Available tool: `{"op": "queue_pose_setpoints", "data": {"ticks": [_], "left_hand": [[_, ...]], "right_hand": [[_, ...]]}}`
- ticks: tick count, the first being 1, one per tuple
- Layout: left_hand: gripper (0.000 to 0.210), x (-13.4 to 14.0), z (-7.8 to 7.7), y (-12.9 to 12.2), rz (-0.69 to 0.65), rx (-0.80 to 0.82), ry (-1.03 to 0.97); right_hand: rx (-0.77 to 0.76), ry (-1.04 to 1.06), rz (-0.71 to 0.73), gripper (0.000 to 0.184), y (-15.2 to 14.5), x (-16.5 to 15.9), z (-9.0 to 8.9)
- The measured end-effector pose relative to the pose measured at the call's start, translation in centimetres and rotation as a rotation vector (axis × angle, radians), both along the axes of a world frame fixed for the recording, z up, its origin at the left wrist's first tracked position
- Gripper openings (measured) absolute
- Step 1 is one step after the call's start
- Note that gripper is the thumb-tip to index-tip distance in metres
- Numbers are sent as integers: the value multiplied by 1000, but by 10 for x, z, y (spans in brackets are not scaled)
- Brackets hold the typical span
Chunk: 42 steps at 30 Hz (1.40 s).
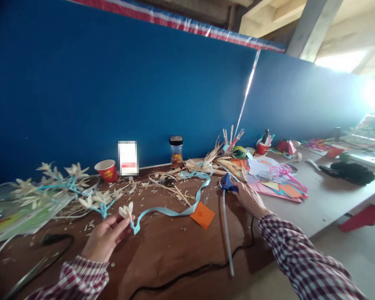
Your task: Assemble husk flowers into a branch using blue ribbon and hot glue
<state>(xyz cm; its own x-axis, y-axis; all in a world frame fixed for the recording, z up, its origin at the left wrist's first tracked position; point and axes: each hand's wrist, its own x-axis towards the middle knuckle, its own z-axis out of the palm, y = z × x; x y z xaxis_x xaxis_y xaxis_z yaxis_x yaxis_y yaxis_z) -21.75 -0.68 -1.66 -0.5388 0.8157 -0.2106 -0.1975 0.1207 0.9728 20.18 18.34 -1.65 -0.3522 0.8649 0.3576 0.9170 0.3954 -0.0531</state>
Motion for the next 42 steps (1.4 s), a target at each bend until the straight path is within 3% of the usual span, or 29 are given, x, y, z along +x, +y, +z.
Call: {"op": "queue_pose_setpoints", "data": {"ticks": [7,16,19,25,31,38,42], "left_hand": [[39,1,8,-2,-8,37,-39],[39,2,27,-12,110,161,125],[38,-4,32,-18,172,190,159],[40,-10,37,-35,243,213,157],[35,-8,42,-48,257,223,62],[35,-9,65,-38,206,304,-160],[34,-15,72,-34,266,392,-180]], "right_hand": [[-3,-22,-12,31,2,-2,3],[43,80,38,36,-22,-16,38],[54,112,108,32,-39,-45,51],[-63,60,529,22,-94,-136,74],[-141,9,780,19,-123,-210,81],[-310,51,869,14,-97,-241,64],[-343,85,839,17,-90,-230,77]]}}
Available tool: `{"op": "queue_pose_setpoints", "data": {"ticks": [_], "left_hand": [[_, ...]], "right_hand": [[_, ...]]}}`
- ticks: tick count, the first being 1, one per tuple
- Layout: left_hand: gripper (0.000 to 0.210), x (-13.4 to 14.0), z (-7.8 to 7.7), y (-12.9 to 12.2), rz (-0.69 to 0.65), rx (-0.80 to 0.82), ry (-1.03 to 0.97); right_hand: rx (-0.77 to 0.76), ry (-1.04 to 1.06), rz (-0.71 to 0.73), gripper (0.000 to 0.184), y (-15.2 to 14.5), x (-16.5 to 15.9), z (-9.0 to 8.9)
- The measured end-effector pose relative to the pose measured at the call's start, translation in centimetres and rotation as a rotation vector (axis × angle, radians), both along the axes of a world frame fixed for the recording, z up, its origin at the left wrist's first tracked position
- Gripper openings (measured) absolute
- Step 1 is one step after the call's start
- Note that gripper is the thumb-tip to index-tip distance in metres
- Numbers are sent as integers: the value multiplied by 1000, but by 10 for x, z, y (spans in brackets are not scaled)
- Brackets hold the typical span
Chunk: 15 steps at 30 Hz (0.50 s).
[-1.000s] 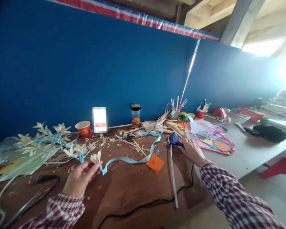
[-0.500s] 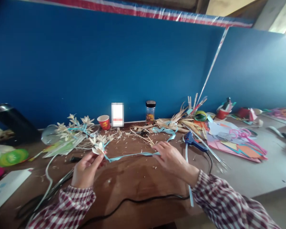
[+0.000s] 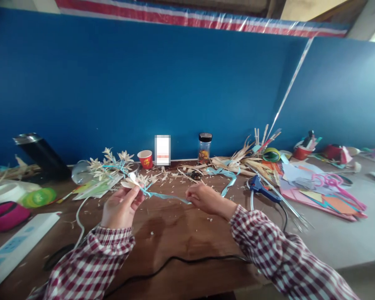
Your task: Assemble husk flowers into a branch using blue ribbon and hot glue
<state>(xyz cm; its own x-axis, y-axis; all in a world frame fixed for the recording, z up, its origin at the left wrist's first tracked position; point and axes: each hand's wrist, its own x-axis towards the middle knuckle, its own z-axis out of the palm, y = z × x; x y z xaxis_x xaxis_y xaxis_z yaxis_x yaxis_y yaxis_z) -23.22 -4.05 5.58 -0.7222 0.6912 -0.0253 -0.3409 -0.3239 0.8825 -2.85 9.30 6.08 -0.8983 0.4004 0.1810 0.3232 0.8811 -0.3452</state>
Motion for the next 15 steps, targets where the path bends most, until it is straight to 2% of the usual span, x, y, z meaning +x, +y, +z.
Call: {"op": "queue_pose_setpoints", "data": {"ticks": [3,5,7,11,13,15], "left_hand": [[31,1,-12,0,16,-68,45],[25,7,-28,-2,-119,-204,149],[20,14,-44,-5,-250,-368,273],[13,23,-68,-14,-290,-568,465],[16,21,-71,-17,-257,-623,512],[32,17,-67,-20,-226,-679,616]], "right_hand": [[-44,108,-76,23,-6,9,17],[-106,220,-176,27,-16,9,23],[-206,273,-191,25,-29,3,23],[-297,211,-16,23,-64,-18,16],[-308,153,61,22,-77,-29,17],[-313,136,123,20,-86,-42,21]]}}
